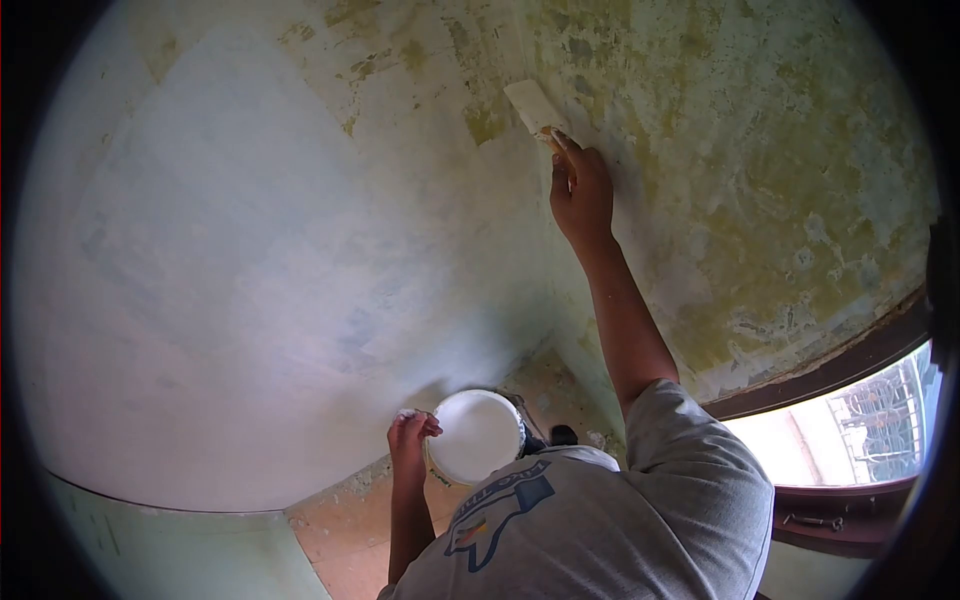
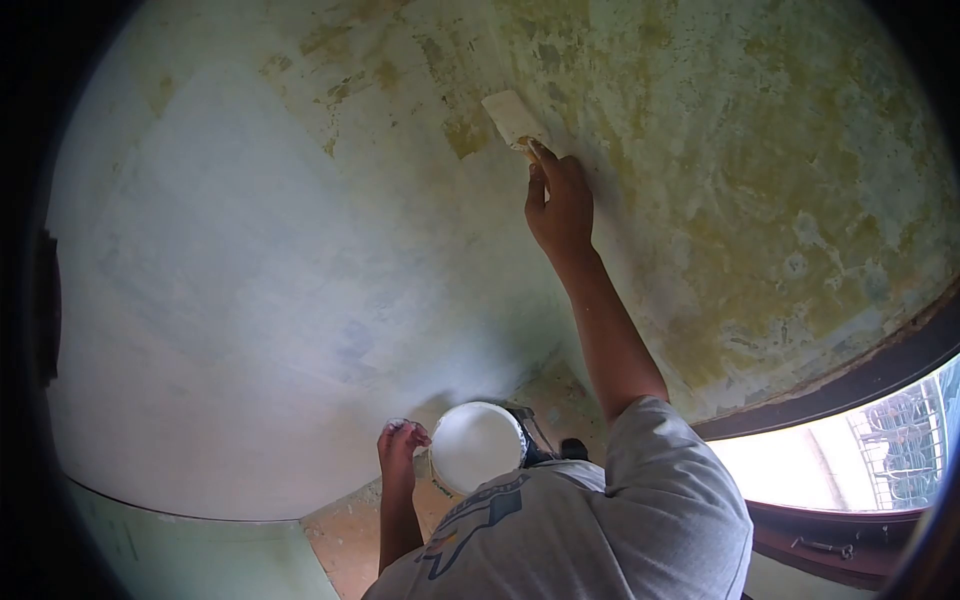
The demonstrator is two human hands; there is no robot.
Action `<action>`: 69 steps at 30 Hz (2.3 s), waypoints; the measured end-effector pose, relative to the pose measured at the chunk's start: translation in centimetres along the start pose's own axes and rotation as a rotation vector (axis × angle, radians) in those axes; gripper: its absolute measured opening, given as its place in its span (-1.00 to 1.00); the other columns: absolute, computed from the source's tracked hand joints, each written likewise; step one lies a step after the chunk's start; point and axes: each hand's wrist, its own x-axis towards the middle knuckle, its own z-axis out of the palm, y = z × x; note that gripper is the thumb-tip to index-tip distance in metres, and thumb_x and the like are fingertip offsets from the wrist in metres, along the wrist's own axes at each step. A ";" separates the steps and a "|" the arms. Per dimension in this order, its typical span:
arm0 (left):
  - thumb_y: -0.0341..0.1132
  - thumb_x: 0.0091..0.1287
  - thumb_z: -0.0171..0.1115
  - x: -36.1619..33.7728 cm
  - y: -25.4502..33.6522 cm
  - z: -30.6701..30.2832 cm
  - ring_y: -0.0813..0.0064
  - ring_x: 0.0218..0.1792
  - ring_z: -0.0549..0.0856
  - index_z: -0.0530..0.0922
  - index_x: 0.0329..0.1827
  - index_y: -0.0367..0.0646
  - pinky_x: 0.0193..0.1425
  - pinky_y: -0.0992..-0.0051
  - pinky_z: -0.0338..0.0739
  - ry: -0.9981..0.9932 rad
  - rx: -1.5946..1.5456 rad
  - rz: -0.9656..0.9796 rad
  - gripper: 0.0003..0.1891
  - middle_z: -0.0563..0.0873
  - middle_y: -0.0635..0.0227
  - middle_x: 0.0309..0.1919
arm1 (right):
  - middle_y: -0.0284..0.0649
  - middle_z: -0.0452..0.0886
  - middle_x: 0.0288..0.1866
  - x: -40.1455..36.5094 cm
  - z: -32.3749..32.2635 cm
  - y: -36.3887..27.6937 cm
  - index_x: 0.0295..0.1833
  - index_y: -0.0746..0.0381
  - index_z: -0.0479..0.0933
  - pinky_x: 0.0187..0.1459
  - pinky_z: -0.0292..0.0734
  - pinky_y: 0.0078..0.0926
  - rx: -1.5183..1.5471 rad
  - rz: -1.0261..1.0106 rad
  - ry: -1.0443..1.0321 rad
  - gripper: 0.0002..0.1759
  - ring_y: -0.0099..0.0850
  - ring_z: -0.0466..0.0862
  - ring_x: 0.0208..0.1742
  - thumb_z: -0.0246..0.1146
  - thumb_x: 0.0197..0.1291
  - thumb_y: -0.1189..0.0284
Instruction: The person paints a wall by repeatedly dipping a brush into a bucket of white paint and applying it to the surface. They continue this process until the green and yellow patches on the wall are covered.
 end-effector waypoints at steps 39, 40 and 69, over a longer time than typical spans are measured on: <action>-0.15 0.41 0.16 -1.5 -0.9 4.3 0.35 -0.29 0.66 0.49 -0.03 -0.14 -0.17 0.36 0.55 -0.087 -0.081 0.046 -0.74 0.62 0.28 -0.35 | -0.10 0.58 -0.19 0.8 -0.5 -1.0 0.14 0.13 0.63 -0.20 0.61 -0.12 -0.255 0.093 -0.198 -0.72 -0.07 0.68 -0.23 0.21 0.34 0.45; -0.15 0.41 0.16 -1.5 -0.9 4.4 0.34 -0.29 0.66 0.49 -0.03 -0.14 -0.17 0.36 0.55 -0.097 -0.076 0.047 -0.74 0.62 0.28 -0.35 | -0.09 0.57 -0.19 0.6 -0.5 -0.8 0.13 0.13 0.64 -0.24 0.64 -0.10 -0.270 0.080 -0.203 -0.72 -0.06 0.70 -0.27 0.20 0.34 0.45; -0.32 0.45 0.08 -2.3 -1.8 3.8 0.36 -0.30 0.65 0.36 0.19 -0.20 -0.12 0.36 0.59 -0.106 -0.110 0.065 -0.69 0.65 0.17 -0.28 | -0.12 0.55 -0.25 2.0 -0.2 -4.9 0.10 0.14 0.65 -0.28 0.60 -0.13 -0.078 0.043 -0.169 -0.74 -0.09 0.68 -0.34 0.23 0.33 0.47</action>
